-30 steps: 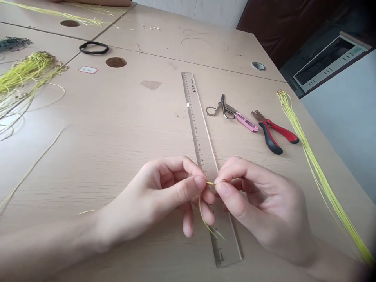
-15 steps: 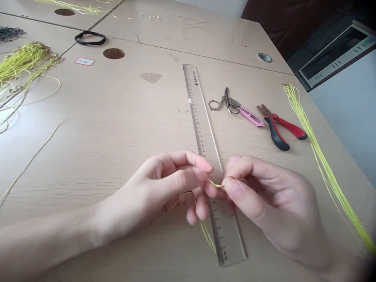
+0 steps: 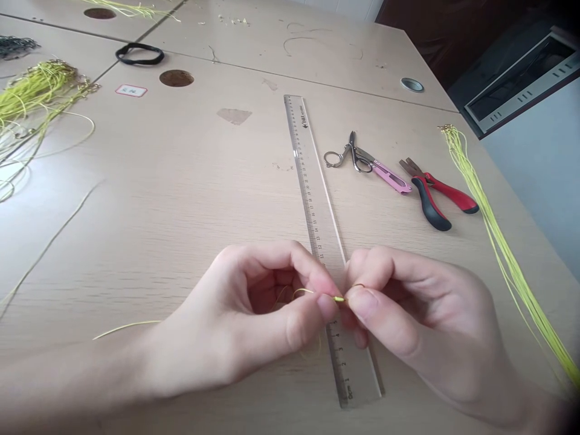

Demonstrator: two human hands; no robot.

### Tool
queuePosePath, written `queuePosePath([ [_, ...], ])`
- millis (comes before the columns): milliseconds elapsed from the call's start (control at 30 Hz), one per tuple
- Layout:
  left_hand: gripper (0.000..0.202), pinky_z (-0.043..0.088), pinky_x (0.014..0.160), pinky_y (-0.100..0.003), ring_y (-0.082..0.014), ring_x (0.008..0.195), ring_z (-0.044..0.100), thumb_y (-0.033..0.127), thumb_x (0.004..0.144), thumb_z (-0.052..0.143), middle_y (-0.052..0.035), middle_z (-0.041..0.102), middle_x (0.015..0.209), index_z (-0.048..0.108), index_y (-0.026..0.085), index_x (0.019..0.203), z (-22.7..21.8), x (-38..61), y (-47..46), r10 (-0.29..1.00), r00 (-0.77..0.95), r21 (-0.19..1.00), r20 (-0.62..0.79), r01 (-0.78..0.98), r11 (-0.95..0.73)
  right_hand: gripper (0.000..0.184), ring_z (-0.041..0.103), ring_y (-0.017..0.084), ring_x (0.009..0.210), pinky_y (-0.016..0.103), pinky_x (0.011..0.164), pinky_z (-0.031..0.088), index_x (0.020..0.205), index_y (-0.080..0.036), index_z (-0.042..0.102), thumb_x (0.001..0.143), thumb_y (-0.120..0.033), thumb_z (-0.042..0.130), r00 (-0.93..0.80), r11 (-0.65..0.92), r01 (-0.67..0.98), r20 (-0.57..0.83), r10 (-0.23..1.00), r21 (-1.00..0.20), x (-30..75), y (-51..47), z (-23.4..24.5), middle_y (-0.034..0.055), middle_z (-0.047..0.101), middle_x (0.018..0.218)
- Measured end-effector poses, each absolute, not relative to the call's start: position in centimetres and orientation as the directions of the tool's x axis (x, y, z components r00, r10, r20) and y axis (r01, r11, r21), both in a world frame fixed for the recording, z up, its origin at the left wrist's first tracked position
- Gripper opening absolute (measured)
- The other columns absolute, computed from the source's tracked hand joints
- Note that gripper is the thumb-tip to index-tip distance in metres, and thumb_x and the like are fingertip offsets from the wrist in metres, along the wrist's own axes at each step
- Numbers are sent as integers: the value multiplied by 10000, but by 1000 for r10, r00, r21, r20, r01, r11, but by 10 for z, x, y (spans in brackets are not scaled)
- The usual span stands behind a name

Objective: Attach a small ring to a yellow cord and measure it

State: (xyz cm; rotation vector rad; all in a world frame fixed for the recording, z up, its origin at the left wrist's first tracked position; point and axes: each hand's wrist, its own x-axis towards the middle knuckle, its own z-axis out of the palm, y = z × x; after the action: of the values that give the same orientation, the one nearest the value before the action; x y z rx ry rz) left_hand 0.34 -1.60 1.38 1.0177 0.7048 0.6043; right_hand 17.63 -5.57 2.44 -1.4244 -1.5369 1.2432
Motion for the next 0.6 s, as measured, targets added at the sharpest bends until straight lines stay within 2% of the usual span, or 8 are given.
queuePosePath([
  [200, 91, 464, 509, -195, -120, 560, 544, 155, 726, 641, -4, 607, 604, 677, 182, 647, 14, 5, -16, 772, 600, 921, -210, -143, 361, 277, 436, 92, 483, 222, 419, 364, 584, -214, 484, 823, -323, 572, -155, -68, 315, -122, 980, -947, 176, -56, 25, -30, 454, 525],
  [600, 92, 430, 528, -151, -63, 567, 500, 86, 727, 616, 32, 575, 611, 630, 143, 656, 13, 5, -16, 720, 643, 867, -261, -172, 468, 255, 418, 93, 503, 219, 435, 367, 602, -216, 475, 824, -283, 581, -169, -52, 291, -105, 980, -955, 176, -57, 24, -36, 429, 534],
])
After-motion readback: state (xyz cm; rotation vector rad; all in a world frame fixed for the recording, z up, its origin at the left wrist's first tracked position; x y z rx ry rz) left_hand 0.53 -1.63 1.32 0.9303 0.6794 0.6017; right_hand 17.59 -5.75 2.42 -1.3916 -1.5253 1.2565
